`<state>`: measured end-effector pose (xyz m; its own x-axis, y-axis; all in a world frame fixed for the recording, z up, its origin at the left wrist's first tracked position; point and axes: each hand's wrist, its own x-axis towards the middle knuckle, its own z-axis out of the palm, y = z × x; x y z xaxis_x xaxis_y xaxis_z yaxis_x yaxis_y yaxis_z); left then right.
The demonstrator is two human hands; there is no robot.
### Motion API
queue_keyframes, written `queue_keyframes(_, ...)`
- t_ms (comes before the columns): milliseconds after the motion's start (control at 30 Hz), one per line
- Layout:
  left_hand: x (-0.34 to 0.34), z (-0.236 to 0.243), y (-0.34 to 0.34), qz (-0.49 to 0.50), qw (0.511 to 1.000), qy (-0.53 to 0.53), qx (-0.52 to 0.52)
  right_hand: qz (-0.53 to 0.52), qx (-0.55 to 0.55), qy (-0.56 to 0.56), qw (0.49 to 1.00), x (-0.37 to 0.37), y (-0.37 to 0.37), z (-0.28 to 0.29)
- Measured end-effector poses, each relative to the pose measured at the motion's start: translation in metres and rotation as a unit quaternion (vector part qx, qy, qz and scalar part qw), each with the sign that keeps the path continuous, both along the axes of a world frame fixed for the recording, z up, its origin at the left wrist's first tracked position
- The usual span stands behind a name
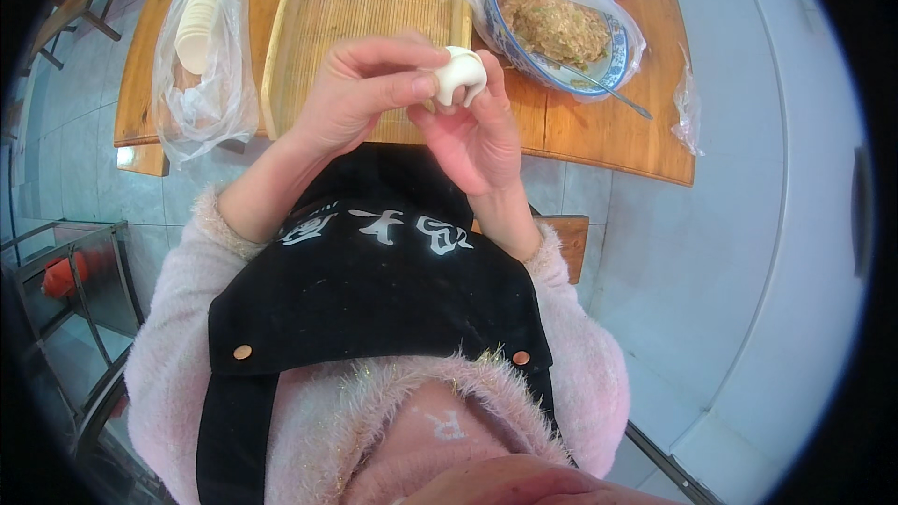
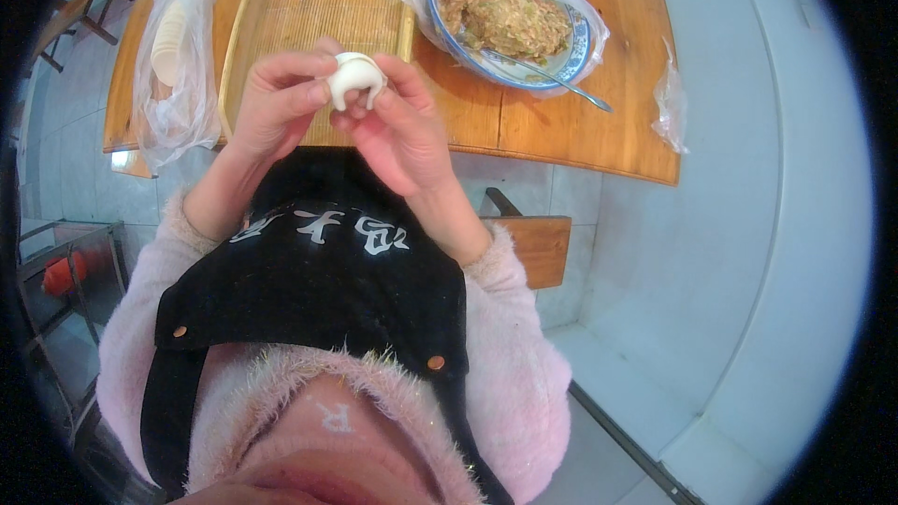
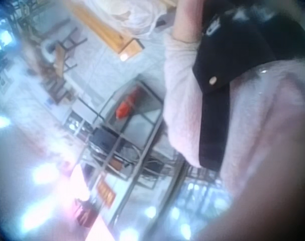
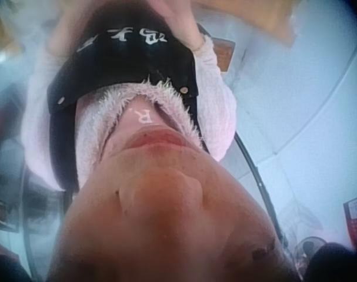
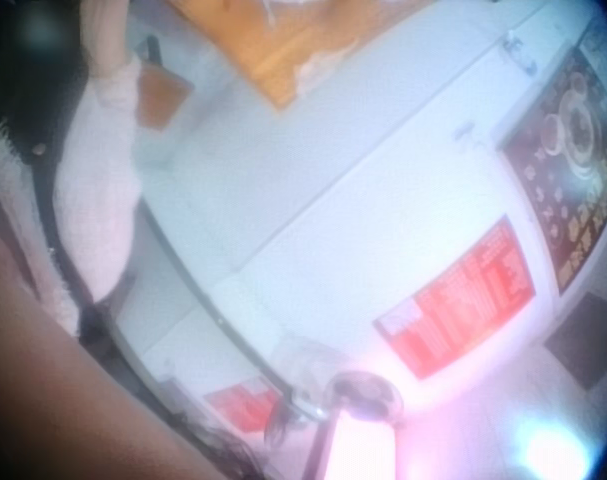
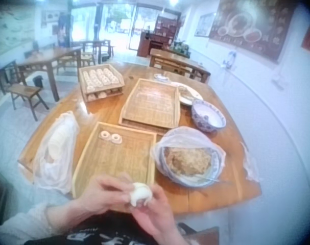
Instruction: The person repeatedly picks up round dough wrappers, spoons filling onto them, and folds them into sealed dumplings, placing each finished dumpling on a wooden tray. The person uses a spoon to transfer filling and uses both hands to pinch and seal the wrappers.
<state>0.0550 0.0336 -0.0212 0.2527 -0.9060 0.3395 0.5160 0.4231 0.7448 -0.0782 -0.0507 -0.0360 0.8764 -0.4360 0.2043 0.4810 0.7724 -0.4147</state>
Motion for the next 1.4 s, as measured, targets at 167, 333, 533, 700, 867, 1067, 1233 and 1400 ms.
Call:
queue_keyframes(167, -0.005, 0.001, 0.0, 0.069, 0.997, -0.018, -0.031, -0.008, -0.007, 0.004, 1.0, 0.002, 0.003, 0.001)
queue_keyframes(333, -0.009, 0.001, 0.0, 0.142, 0.987, -0.058, -0.045, -0.041, 0.008, 0.035, 0.999, 0.003, 0.012, 0.01)
queue_keyframes(533, -0.012, 0.001, -0.001, 0.224, 0.966, -0.107, -0.073, -0.075, -0.014, 0.079, 0.994, 0.006, 0.018, 0.02)
queue_keyframes(700, -0.015, -0.002, 0.002, 0.241, 0.964, -0.097, -0.048, -0.083, -0.016, 0.081, 0.993, 0.009, 0.021, 0.024)
queue_keyframes(867, -0.018, -0.007, 0.003, 0.287, 0.947, -0.139, -0.037, -0.114, -0.034, 0.072, 0.99, 0.016, 0.023, 0.026)
queue_keyframes(1067, -0.018, -0.008, 0.005, 0.347, 0.914, -0.204, -0.038, -0.187, -0.104, 0.136, 0.967, 0.022, 0.032, 0.03)
queue_keyframes(1233, -0.023, -0.004, 0.01, 0.361, 0.916, -0.175, -0.022, -0.172, -0.145, 0.116, 0.967, 0.027, 0.032, 0.027)
queue_keyframes(1400, -0.019, -0.005, 0.014, 0.377, 0.907, -0.185, -0.014, -0.131, -0.149, 0.162, 0.967, 0.03, 0.028, 0.026)
